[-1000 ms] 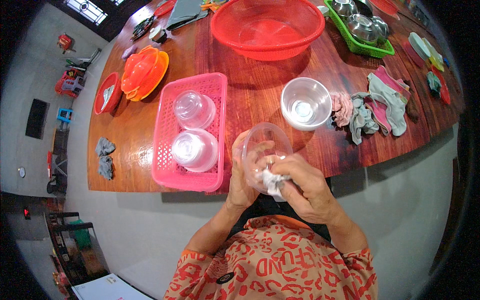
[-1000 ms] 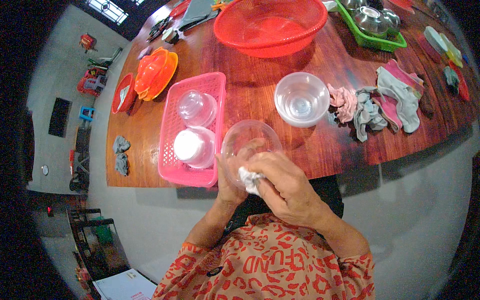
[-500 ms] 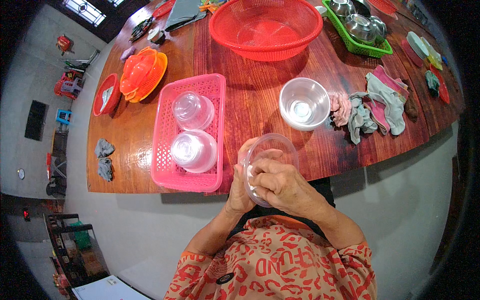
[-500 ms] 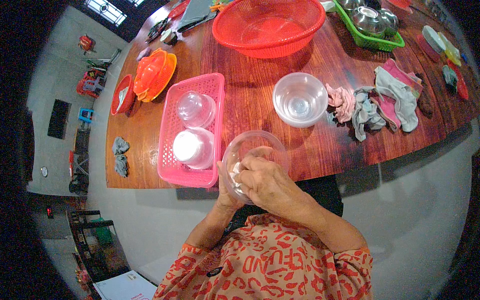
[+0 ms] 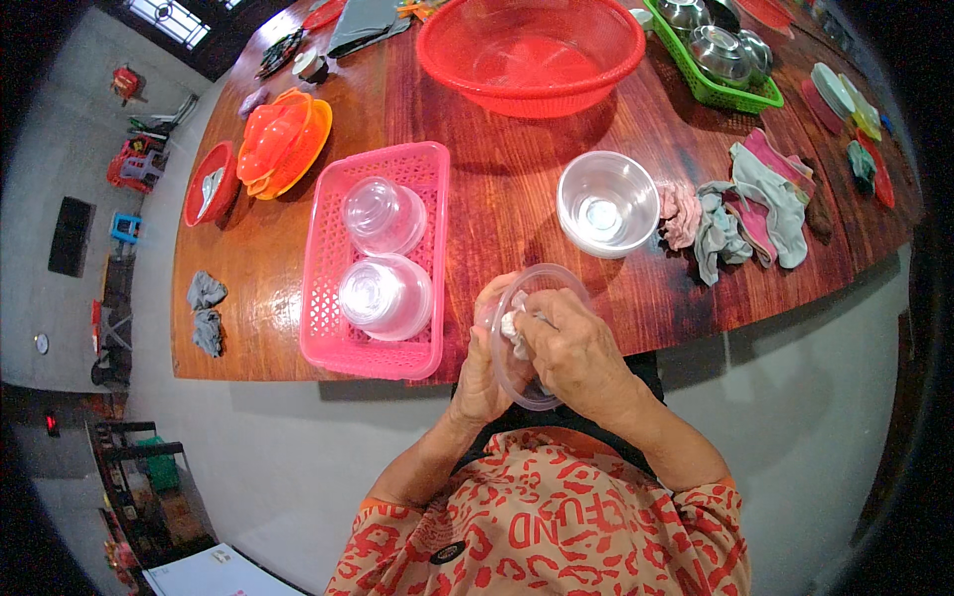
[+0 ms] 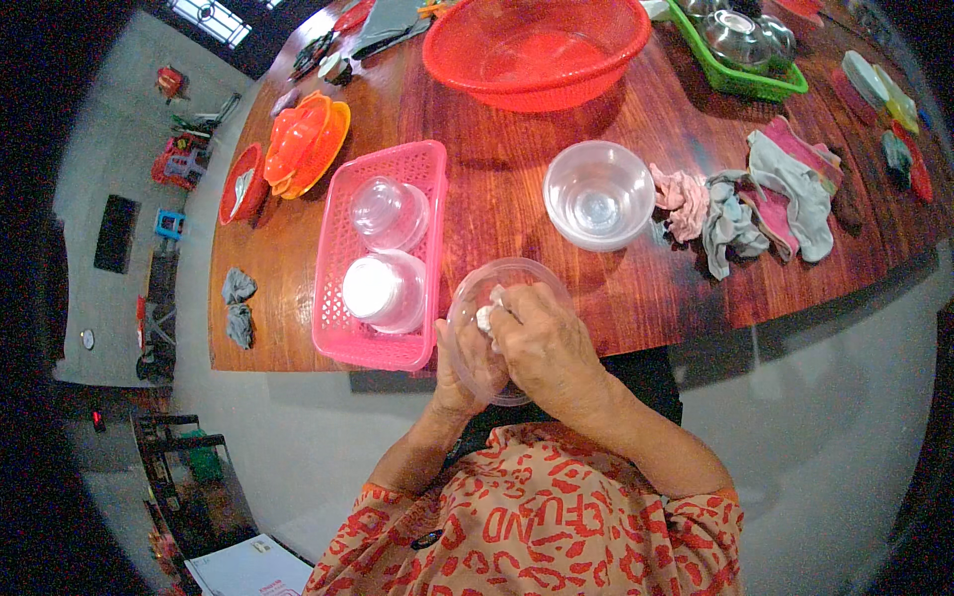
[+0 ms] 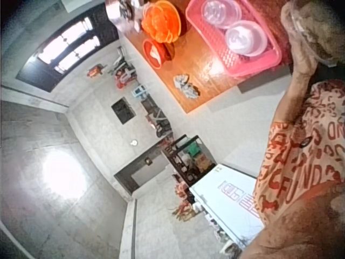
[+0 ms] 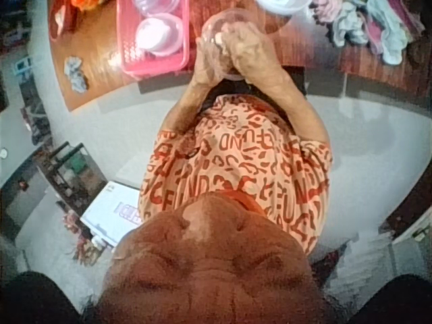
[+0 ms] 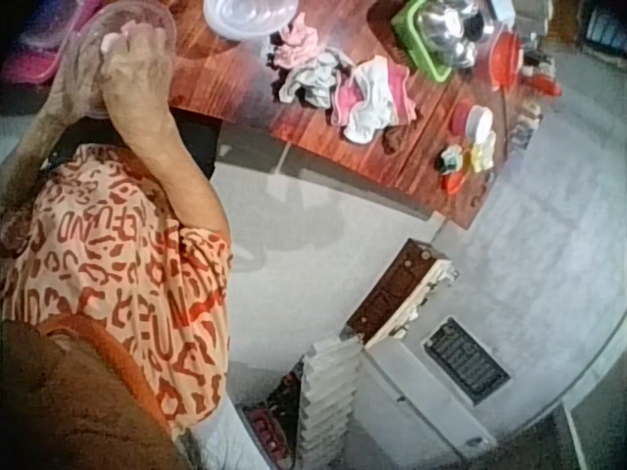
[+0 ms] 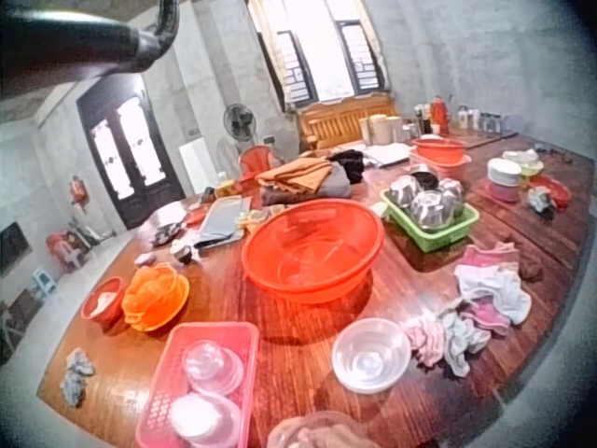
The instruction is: The person wipes the inside and outside of clear plastic containers using a white cloth. They handle the containers one at a time, rotating them to clean different surfaces, and place the cleaned items into a pink plastic basket on the table.
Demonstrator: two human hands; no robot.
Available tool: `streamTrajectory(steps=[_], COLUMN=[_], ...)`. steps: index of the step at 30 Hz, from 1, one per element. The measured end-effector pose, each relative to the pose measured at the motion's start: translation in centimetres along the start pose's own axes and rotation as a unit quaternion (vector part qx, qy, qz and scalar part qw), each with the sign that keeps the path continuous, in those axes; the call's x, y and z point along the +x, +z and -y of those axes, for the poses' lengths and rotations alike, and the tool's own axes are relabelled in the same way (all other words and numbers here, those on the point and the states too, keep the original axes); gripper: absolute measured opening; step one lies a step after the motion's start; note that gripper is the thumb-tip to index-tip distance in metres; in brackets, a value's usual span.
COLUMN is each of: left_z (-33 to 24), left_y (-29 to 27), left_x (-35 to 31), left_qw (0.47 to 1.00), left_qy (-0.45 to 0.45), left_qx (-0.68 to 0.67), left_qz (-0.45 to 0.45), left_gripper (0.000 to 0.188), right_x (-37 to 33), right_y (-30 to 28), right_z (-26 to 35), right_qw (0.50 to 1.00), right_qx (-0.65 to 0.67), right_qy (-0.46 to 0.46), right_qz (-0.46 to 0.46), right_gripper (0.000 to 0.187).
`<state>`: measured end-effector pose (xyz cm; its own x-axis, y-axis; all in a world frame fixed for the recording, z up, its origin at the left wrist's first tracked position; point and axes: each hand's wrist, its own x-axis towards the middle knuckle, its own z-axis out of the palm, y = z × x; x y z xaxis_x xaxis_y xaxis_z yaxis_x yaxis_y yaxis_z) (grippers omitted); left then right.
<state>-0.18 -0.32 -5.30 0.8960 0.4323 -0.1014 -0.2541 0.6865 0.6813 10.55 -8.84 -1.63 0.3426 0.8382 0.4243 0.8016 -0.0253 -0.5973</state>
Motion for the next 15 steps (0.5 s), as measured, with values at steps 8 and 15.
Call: streamTrajectory(steps=[8,15], left_z=[0.0,-0.8], left_y=[-0.3,0.0], left_x=[0.9,1.3], left_qw=[0.993,0.998], left_qy=[0.021,-0.004], left_qx=[0.067,0.013], left_qz=[0.091,0.059], left_gripper=[0.073,0.071], right_x=[-1.0,-1.0], right_y=[-0.5,-4.6], right_z=[-0.5,-0.7], right_qw=[0.965,0.938], right_qx=[0.241,0.318], right_qy=[-0.011,-0.044], right_qz=[0.108,0.131], right_gripper=[0.006,0.016])
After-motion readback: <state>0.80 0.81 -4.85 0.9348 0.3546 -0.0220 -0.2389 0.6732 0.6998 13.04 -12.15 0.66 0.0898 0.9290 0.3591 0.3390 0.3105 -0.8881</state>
